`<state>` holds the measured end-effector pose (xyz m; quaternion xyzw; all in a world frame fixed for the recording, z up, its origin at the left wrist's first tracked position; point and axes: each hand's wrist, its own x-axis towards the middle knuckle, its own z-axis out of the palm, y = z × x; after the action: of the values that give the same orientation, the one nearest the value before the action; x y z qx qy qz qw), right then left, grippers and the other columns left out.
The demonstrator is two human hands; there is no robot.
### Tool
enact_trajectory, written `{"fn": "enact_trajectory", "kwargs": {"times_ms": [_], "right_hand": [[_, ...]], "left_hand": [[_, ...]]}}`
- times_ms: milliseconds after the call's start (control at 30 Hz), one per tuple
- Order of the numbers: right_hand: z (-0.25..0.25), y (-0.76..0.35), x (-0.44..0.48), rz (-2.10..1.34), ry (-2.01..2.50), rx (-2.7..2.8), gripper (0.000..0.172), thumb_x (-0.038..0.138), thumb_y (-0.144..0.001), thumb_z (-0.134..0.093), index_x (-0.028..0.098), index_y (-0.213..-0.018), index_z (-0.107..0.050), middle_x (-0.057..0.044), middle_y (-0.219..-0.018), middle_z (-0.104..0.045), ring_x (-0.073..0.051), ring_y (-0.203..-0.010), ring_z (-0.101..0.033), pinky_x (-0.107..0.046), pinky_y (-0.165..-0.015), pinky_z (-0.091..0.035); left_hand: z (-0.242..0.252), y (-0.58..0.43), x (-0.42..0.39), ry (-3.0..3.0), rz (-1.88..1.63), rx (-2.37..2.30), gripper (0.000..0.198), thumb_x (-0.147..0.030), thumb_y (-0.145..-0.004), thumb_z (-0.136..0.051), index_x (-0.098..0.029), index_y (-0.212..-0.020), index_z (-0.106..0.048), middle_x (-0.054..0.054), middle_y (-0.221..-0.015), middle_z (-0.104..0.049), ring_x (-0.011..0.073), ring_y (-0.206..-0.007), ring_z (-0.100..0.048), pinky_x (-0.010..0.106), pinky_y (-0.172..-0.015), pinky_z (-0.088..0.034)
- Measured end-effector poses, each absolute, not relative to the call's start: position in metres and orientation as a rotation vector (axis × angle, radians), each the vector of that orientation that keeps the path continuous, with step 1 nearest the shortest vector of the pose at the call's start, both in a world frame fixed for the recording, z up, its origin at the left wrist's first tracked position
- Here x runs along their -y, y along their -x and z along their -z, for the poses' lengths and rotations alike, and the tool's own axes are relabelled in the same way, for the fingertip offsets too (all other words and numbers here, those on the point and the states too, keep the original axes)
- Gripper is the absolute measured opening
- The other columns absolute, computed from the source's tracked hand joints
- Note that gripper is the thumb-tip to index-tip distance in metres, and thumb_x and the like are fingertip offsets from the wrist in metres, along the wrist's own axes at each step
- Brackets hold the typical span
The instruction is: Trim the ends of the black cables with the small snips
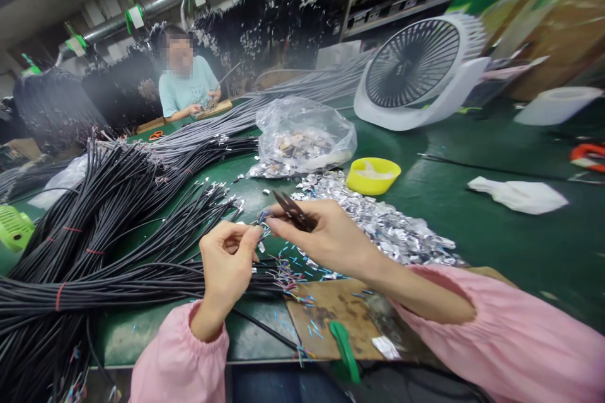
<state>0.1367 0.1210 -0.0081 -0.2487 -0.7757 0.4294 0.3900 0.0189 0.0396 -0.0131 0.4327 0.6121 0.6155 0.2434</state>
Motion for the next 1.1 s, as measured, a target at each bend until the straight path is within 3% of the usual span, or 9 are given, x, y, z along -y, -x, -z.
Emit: {"fn": "enact_trajectory", "kwargs": {"times_ms": [300, 667, 1100], "right_hand": [[0.0073, -0.1369, -0.1220, -1.151, 0.638, 1.947, 0.023, 0.031, -0.071, -0.052, 0.014, -0.059, -0.063, 0.000, -0.049, -0.051, -0.009, -0.046, -0.040, -0.022, -0.043, -0.032], [0.0059, -0.1372, -0.1212, -1.131, 0.636, 1.945, 0.021, 0.028, -0.068, -0.054, 0.013, -0.059, -0.066, 0.003, -0.045, -0.041, -0.007, -0.044, -0.032, -0.021, -0.040, -0.027], [0.0048, -0.1372, -0.1210, -1.120, 0.673, 1.907, 0.020, 0.029, -0.066, -0.055, 0.014, -0.057, -0.065, 0.001, -0.047, -0.049, -0.008, -0.045, -0.039, -0.022, -0.041, -0.031]], "left_hand": [[0.0126, -0.0191, -0.0398, -1.174, -1.686, -1.659, 0.016, -0.026, -0.069, -0.065, -0.013, -0.059, -0.063, -0.004, -0.047, -0.050, 0.0063, -0.040, -0.048, 0.017, -0.039, -0.039], [0.0135, -0.0183, -0.0397, -1.186, -1.697, -1.653, 0.018, -0.028, -0.069, -0.065, -0.013, -0.059, -0.063, -0.004, -0.047, -0.050, 0.0069, -0.040, -0.049, 0.017, -0.039, -0.040], [0.0137, -0.0187, -0.0391, -1.161, -1.688, -1.671, 0.019, -0.030, -0.067, -0.067, -0.014, -0.059, -0.064, -0.003, -0.048, -0.051, 0.0074, -0.039, -0.048, 0.018, -0.038, -0.039]]}}
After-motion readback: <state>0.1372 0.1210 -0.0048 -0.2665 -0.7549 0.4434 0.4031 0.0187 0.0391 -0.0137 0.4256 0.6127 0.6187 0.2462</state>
